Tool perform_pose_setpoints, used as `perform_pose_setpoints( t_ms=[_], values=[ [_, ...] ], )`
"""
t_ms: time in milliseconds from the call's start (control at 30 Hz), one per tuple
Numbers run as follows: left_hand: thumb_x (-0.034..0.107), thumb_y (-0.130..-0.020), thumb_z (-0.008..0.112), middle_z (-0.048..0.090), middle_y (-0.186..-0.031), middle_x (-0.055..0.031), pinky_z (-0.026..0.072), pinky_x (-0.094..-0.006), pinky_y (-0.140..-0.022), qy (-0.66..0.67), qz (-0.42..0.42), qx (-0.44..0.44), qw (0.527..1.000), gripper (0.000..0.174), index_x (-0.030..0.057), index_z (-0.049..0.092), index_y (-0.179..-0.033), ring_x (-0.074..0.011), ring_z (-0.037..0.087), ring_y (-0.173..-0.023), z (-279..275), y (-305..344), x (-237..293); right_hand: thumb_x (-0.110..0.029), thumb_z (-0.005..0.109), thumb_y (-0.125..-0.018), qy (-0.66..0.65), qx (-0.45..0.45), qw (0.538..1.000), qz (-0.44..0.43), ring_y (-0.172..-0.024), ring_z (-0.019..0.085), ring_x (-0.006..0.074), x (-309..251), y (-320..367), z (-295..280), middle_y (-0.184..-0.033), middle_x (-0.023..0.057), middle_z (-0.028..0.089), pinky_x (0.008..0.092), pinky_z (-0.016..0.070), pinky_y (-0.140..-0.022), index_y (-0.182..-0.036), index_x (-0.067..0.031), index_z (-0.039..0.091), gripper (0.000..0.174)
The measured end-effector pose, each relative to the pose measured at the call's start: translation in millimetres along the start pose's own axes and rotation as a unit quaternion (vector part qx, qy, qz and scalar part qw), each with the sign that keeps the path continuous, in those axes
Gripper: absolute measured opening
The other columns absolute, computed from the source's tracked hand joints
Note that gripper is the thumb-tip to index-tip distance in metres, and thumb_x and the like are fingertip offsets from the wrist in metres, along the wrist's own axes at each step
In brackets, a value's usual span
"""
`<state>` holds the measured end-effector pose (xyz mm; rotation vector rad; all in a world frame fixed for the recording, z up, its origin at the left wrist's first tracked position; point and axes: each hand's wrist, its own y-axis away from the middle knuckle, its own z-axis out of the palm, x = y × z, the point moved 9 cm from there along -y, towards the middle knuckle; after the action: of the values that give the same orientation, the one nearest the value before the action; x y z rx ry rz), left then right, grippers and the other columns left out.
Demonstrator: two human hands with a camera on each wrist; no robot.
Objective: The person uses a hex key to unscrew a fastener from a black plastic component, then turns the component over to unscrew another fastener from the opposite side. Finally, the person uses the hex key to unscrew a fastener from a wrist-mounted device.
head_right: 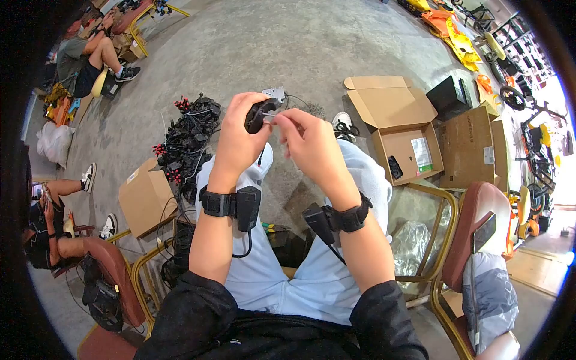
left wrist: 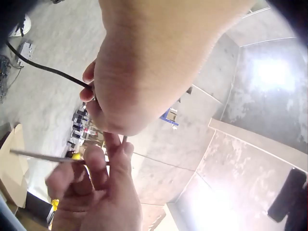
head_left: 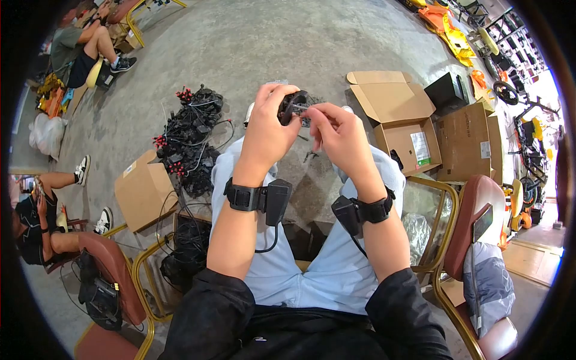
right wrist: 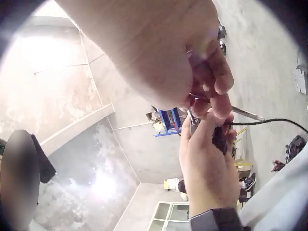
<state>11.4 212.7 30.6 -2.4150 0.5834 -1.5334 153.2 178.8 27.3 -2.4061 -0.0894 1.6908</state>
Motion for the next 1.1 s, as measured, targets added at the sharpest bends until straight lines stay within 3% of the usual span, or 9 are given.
perform_pose_setpoints(
  t_ms=[67, 300, 367, 467, 667, 700, 767, 867, 1100],
  values=[
    [-0.004, -0.077, 0.066, 0.059, -0.115, -0.0129, 0.0505, -0.0365, -0.090, -0.005, 0.010, 0.000, 1.000, 0.039, 0.0040, 0.062, -0.115, -0.0306, 0.062, -0.104, 0.6, 0.0, 2.4, -0.014, 0.060, -0.099, -0.135, -0.082, 0.962, 0.220, -0.058, 0.059, 0.0124, 17.8, 8.6, 11.9, -0.065, 0.0040, 0.058, 0.0292, 0.0462, -0.055, -0.102, -0.0003, 0.071, 0.018],
    [-0.004, -0.077, 0.067, 0.059, -0.115, -0.0132, 0.0507, -0.0362, -0.089, 0.004, 0.011, 0.005, 1.000, 0.040, 0.0037, 0.061, -0.116, -0.0307, 0.062, -0.104, -1.1, 0.2, 2.8, -0.016, 0.061, -0.098, -0.081, -0.038, 0.989, 0.120, -0.060, 0.058, 0.0119, 20.8, 3.0, 8.8, -0.068, 0.0040, 0.060, 0.0276, 0.0477, -0.058, -0.101, 0.0003, 0.071, 0.019],
    [-0.004, -0.077, 0.068, 0.059, -0.115, -0.0136, 0.0507, -0.0364, -0.089, 0.008, 0.006, 0.005, 1.000, 0.040, 0.0038, 0.061, -0.116, -0.0310, 0.062, -0.104, -1.1, 0.0, 2.3, -0.017, 0.065, -0.095, -0.027, 0.008, 1.000, 0.010, -0.068, 0.061, 0.0153, 5.0, 0.4, 0.3, -0.080, 0.0077, 0.065, 0.0290, 0.0495, -0.064, -0.102, -0.0005, 0.072, 0.019],
    [-0.004, -0.077, 0.068, 0.059, -0.115, -0.0141, 0.0506, -0.0366, -0.090, 0.005, 0.007, 0.007, 1.000, 0.040, 0.0038, 0.061, -0.116, -0.0312, 0.062, -0.104, -1.1, 0.2, 1.4, -0.016, 0.067, -0.094, 0.016, 0.006, 1.000, -0.021, -0.074, 0.062, 0.0185, -3.9, 0.3, -2.2, -0.093, 0.0102, 0.067, 0.0301, 0.0500, -0.069, -0.103, -0.0020, 0.074, 0.018],
    [-0.004, -0.077, 0.068, 0.059, -0.115, -0.0147, 0.0503, -0.0368, -0.091, -0.003, 0.004, 0.017, 1.000, 0.040, 0.0033, 0.062, -0.116, -0.0312, 0.062, -0.105, -3.3, -0.1, 1.0, -0.014, 0.065, -0.095, 0.071, 0.019, 0.993, -0.089, -0.073, 0.064, 0.0172, -14.8, 2.4, -2.3, -0.085, 0.0086, 0.066, 0.0299, 0.0506, -0.066, -0.104, -0.0016, 0.073, 0.017],
    [-0.004, -0.077, 0.068, 0.059, -0.115, -0.0147, 0.0503, -0.0368, -0.091, -0.002, 0.004, 0.017, 1.000, 0.040, 0.0033, 0.062, -0.116, -0.0312, 0.062, -0.105, -3.2, 0.0, 1.2, -0.014, 0.065, -0.095, 0.071, 0.019, 0.993, -0.089, -0.073, 0.064, 0.0172, -14.2, 2.0, -2.1, -0.085, 0.0086, 0.066, 0.0299, 0.0506, -0.066, -0.104, -0.0016, 0.073, 0.017],
    [-0.004, -0.077, 0.068, 0.059, -0.116, -0.0147, 0.0504, -0.0366, -0.091, -0.010, 0.013, 0.016, 1.000, 0.040, 0.0032, 0.062, -0.115, -0.0310, 0.062, -0.105, -3.3, 0.1, 2.5, -0.014, 0.062, -0.097, -0.081, -0.026, 0.993, 0.085, -0.068, 0.064, 0.0139, 17.5, 1.0, 6.4, -0.072, 0.0055, 0.063, 0.0293, 0.0504, -0.062, -0.104, 0.0009, 0.072, 0.019],
    [-0.001, -0.078, 0.067, 0.057, -0.119, -0.0161, 0.0531, -0.0394, -0.086, -0.010, 0.010, 0.004, 1.000, 0.039, 0.0033, 0.062, -0.116, -0.0351, 0.064, -0.103, -2.1, -0.7, 0.3, -0.015, 0.060, -0.099, -0.138, -0.065, 0.968, 0.199, -0.061, 0.061, 0.0109, 22.2, 6.1, 8.5, -0.065, 0.0028, 0.059, 0.0282, 0.0488, -0.058, -0.104, 0.0029, 0.070, 0.021],
    [-0.004, -0.076, 0.068, 0.059, -0.116, -0.0147, 0.0504, -0.0361, -0.091, 0.005, -0.009, 0.004, 1.000, 0.041, 0.0026, 0.062, -0.116, -0.0306, 0.063, -0.105, -1.9, -0.1, 0.9, -0.014, 0.063, -0.097, -0.050, -0.025, 0.995, 0.084, -0.064, 0.062, 0.0128, 17.2, 0.9, 5.5, -0.071, 0.0057, 0.062, 0.0295, 0.0486, -0.058, -0.104, 0.0002, 0.072, 0.018]
  ],
)
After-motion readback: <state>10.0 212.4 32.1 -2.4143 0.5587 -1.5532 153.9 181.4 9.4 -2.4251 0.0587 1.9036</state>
